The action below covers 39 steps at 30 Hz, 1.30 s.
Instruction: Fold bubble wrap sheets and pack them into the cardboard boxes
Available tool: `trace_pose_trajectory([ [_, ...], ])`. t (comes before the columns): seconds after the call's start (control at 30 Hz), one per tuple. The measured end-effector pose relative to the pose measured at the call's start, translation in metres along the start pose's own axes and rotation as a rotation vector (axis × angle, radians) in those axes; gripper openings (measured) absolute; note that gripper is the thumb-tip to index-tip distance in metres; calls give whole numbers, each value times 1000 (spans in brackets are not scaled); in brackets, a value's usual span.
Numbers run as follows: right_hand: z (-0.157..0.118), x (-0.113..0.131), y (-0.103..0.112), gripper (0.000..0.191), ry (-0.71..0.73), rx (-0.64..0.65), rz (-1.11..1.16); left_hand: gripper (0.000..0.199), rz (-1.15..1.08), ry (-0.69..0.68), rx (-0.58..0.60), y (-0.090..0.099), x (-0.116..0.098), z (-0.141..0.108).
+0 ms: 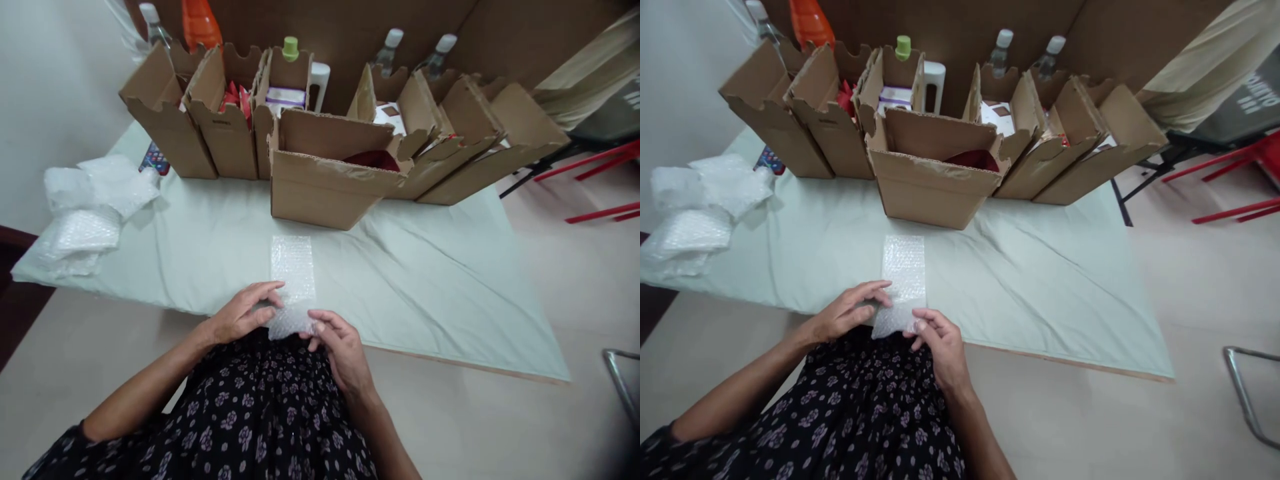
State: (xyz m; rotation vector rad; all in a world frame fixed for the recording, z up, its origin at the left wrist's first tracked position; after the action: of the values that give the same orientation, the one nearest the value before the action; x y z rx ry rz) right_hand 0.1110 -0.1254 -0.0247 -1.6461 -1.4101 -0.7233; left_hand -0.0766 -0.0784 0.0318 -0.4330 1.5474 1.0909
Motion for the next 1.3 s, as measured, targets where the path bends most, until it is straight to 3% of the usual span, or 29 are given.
trace_pose_trajectory([
  [0.07, 8, 4, -6, 39, -6, 5, 96, 64, -32, 48, -3, -2, 7, -5],
  [0.13, 18, 7, -15, 51, -4, 38, 140, 72, 48, 127, -92, -1, 19, -4],
  [0.2, 24, 6, -24, 64, 1, 78, 125, 59, 171, 192, -232, 2, 27, -1],
  [0.3, 25, 5, -24, 80, 65, 63, 21, 47, 359, 180, -373, 4, 26, 3],
  [0.4, 15, 15, -13, 65, 258, -35, -263, 47, 506, 151, -388, 2, 23, 6],
  [0.5, 0, 40, -17, 38, 582, -108, -750, 46, 602, 164, -349, 1, 24, 10],
  [0.57, -2, 47, -31, 39, 739, -83, -1066, 44, 669, 176, -321, 1, 23, 12],
  [0.7, 13, 44, -49, 41, 826, 11, -1411, 39, 744, 128, -356, 6, 14, 8],
  [0.8, 17, 50, -51, 32, 884, -5, -1403, 37, 700, -49, -330, 3, -2, 0],
  [0.9, 16, 54, -49, 30, 886, 32, -1296, 22, 593, -154, -258, -1, -8, -9],
  [1.03, 26, 54, -45, 28, 808, 40, -1202, 20, 454, -20, -361, 10, 5, -12],
  [1.2, 16, 73, -40, 27, 957, -257, -1225, 21, 510, 112, -465, 17, 19, 0],
  [1.3, 6, 68, -55, 23, 1038, -160, -1304, 20, 571, 149, -458, 17, 25, 8],
])
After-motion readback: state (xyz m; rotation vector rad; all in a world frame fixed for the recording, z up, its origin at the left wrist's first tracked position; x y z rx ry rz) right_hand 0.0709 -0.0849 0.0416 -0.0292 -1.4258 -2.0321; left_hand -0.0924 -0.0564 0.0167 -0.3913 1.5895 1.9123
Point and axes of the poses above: each hand's wrist, its own z-axis towards the middle knuckle, its own y-axis out of the back of the hand, x = y × z, the point moved 9 cm from there along z, towards the middle knuckle, and after that the axes turned 2 degrees about -y, right-handed, at the moved point
